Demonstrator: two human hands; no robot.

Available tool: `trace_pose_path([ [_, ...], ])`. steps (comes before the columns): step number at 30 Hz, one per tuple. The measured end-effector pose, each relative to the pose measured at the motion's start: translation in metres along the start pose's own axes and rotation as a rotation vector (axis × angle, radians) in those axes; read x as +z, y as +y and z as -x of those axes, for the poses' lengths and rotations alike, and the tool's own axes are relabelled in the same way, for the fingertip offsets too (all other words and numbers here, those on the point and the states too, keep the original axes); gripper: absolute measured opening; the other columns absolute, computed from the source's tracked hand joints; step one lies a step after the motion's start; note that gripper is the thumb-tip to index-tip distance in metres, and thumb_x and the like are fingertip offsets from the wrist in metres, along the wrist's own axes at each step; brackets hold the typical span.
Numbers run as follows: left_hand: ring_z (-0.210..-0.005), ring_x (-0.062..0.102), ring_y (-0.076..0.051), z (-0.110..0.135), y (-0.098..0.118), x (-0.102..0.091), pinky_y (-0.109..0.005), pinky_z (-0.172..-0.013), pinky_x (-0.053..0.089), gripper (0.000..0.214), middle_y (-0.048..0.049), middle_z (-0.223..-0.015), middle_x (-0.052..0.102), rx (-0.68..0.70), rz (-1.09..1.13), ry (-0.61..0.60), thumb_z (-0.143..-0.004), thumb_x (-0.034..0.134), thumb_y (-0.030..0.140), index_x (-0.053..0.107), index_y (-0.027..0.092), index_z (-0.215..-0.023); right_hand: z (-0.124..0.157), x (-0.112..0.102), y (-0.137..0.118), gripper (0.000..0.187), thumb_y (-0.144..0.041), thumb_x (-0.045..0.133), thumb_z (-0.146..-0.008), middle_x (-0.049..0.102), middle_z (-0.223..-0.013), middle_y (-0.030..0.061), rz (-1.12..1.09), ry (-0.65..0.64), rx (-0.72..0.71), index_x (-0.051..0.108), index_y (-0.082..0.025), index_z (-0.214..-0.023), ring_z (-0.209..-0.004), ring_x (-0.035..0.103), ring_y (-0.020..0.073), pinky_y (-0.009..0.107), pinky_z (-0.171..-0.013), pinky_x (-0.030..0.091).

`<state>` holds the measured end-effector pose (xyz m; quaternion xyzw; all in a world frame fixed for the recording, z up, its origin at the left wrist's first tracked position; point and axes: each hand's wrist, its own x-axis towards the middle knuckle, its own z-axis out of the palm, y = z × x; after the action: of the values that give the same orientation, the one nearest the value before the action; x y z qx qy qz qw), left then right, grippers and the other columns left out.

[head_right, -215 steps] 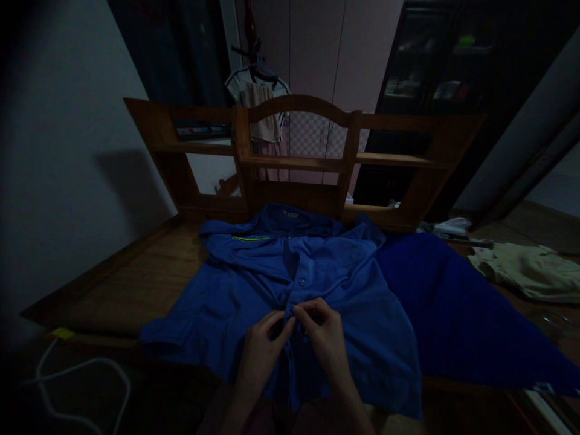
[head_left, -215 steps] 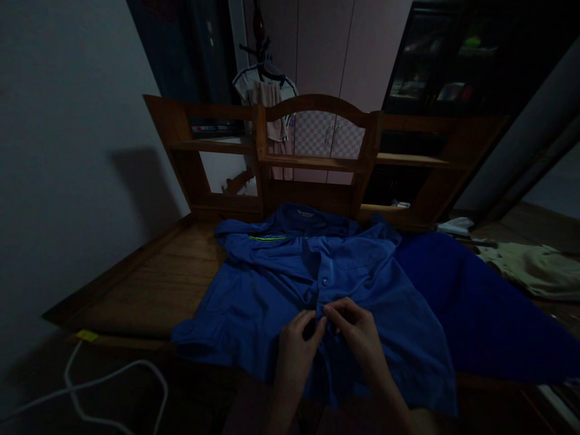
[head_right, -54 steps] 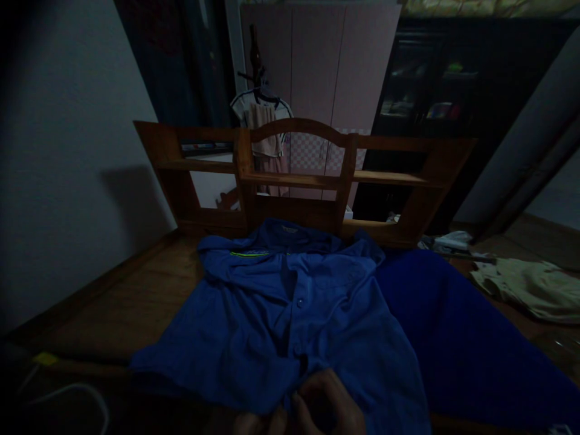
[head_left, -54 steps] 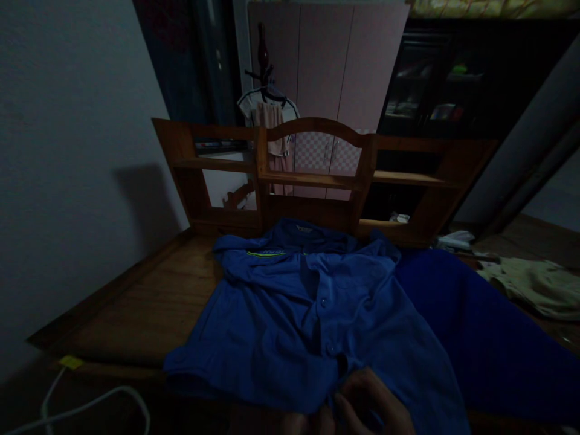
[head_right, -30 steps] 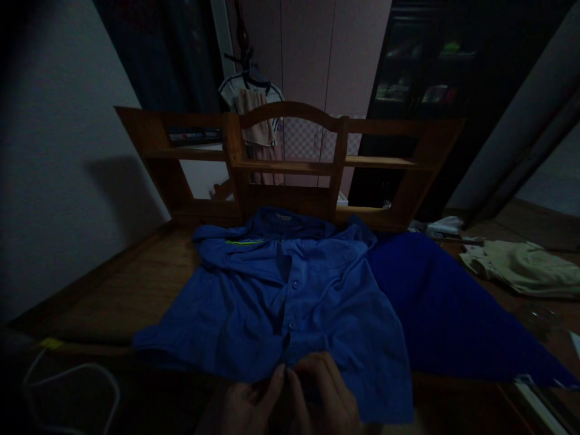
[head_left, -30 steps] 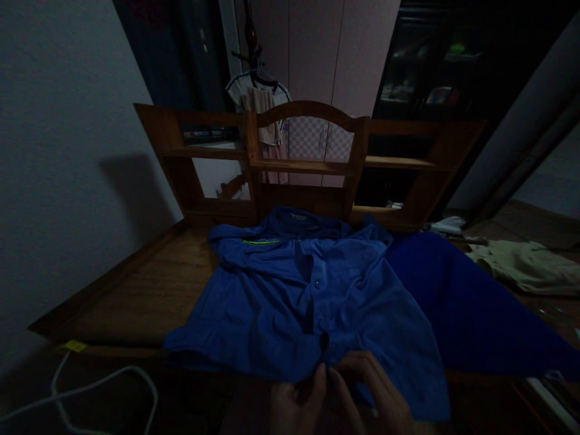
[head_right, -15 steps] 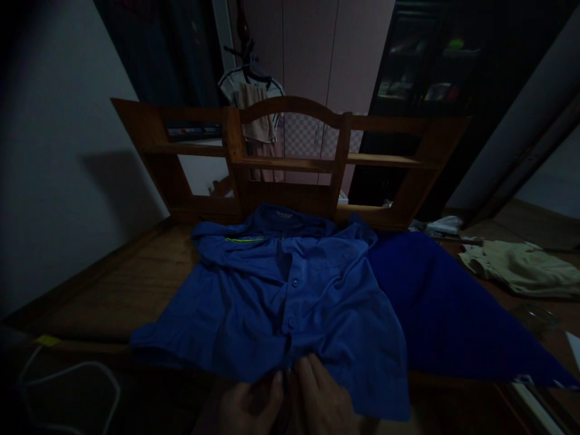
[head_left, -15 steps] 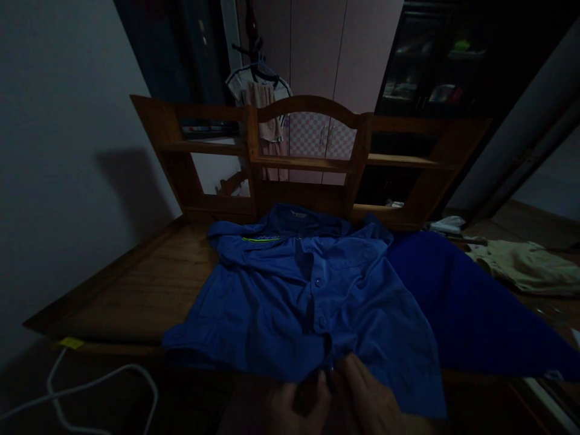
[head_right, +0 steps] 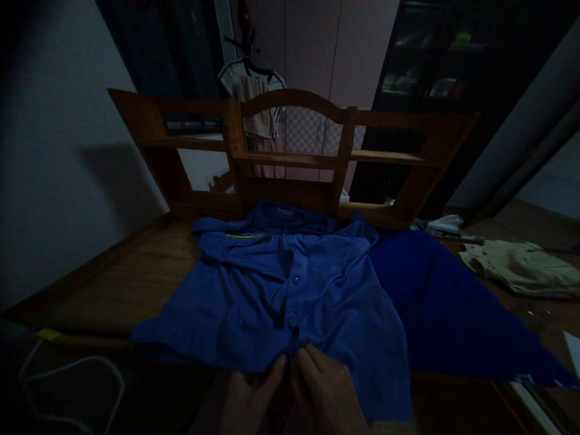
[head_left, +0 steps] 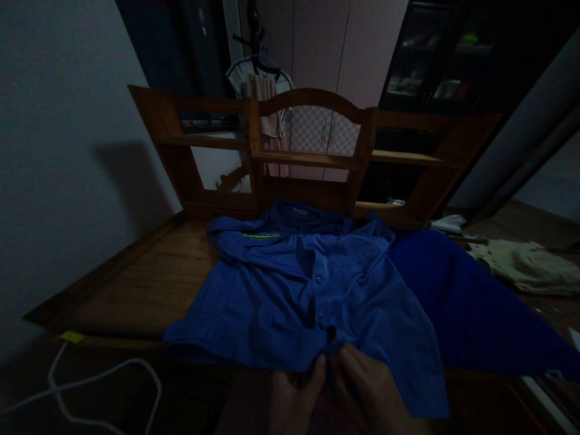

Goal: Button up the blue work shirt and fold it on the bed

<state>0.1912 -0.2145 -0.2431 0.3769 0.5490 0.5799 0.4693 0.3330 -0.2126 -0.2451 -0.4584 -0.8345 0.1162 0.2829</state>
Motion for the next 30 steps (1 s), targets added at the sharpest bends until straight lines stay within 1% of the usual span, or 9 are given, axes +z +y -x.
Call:
trace_pose_path([
  [3,-0.088,0.067,-0.028,0.0,0.008,-0.001,-0.033,-0.078,0.056,0.041,-0.0139,-0.089,0.071,-0.177,0.149,-0.041,-0.056,0.079,0.036,0.07,0.01,-0.086,0.003,0.003,0.004,0.012,-0.017,0.04,-0.089,0.057,-0.073,0.003,0.042,0.03,-0.054,0.05,-0.019,-0.082,-0.062,0.055,0.0122,0.021,-0.055,0.037],
  [7,-0.098,0.063,-0.029,0.002,0.009,0.001,-0.036,-0.09,0.05,0.043,-0.0131,-0.098,0.07,-0.247,0.272,-0.095,-0.058,0.078,0.035,0.069,0.011,-0.092,0.007,0.009,0.006,0.014,-0.017,0.041,-0.09,0.055,-0.071,0.0019,-0.035,0.086,-0.009,0.049,-0.019,-0.079,-0.061,0.053,0.0116,0.021,-0.056,0.037],
  [11,-0.105,0.06,-0.03,0.005,0.003,0.005,-0.038,-0.096,0.046,0.045,-0.0134,-0.107,0.067,-0.245,0.329,-0.077,-0.06,0.077,0.034,0.068,0.012,-0.098,0.01,0.015,0.0,0.018,-0.028,0.041,-0.091,0.059,-0.075,0.0031,-0.337,0.165,0.234,0.055,-0.02,-0.085,-0.067,0.057,0.013,0.021,-0.062,0.045],
  [15,-0.103,0.061,-0.031,0.005,-0.003,0.007,-0.039,-0.091,0.049,0.048,-0.0145,-0.103,0.068,-0.294,0.357,-0.05,-0.056,0.08,0.034,0.068,0.01,-0.096,0.012,0.014,-0.005,0.029,-0.046,0.056,-0.082,0.065,-0.095,0.0061,-0.553,0.263,0.578,0.063,-0.022,-0.098,-0.099,0.058,0.0216,0.031,-0.083,0.049],
  [21,-0.097,0.063,-0.033,0.002,-0.007,0.002,-0.039,-0.087,0.052,0.046,-0.0153,-0.097,0.069,-0.321,0.311,-0.118,-0.052,0.082,0.031,0.069,0.01,-0.09,0.013,-0.002,-0.004,0.05,-0.055,0.063,-0.074,0.058,-0.122,0.0068,-0.793,0.173,0.799,0.063,-0.023,-0.112,-0.118,0.049,0.0247,0.04,-0.101,0.039],
  [24,-0.094,0.065,-0.031,0.003,0.001,0.001,-0.037,-0.083,0.053,0.044,-0.0135,-0.095,0.07,-0.301,0.319,-0.105,-0.051,0.081,0.031,0.069,0.011,-0.088,0.013,-0.008,-0.002,0.051,-0.056,0.063,-0.073,0.053,-0.128,0.0057,-0.834,0.107,0.814,0.062,-0.025,-0.114,-0.123,0.043,0.0243,0.04,-0.106,0.031],
  [26,-0.094,0.065,-0.03,0.002,0.007,0.001,-0.036,-0.083,0.053,0.043,-0.0122,-0.096,0.07,-0.257,0.316,-0.113,-0.051,0.08,0.03,0.069,0.013,-0.089,0.011,-0.01,-0.002,0.045,-0.054,0.062,-0.076,0.057,-0.121,0.0057,-0.817,0.087,0.776,0.063,-0.023,-0.11,-0.116,0.049,0.0223,0.035,-0.101,0.037],
  [28,-0.093,0.065,-0.03,0.002,0.009,0.0,-0.035,-0.083,0.053,0.042,-0.0117,-0.094,0.071,-0.22,0.281,-0.135,-0.051,0.08,0.029,0.069,0.014,-0.088,0.007,-0.012,-0.004,0.034,-0.05,0.056,-0.082,0.063,-0.098,0.0045,-0.822,0.015,0.68,0.064,-0.019,-0.096,-0.092,0.058,0.017,0.026,-0.082,0.047],
  [30,-0.093,0.065,-0.03,0.002,0.006,0.0,-0.035,-0.084,0.053,0.041,-0.0118,-0.094,0.07,-0.223,0.222,-0.132,-0.051,0.079,0.03,0.068,0.015,-0.088,0.002,-0.015,-0.008,0.032,-0.045,0.05,-0.088,0.059,-0.073,0.001,-0.811,-0.074,0.568,0.061,-0.016,-0.08,-0.068,0.055,0.0111,0.019,-0.062,0.044],
])
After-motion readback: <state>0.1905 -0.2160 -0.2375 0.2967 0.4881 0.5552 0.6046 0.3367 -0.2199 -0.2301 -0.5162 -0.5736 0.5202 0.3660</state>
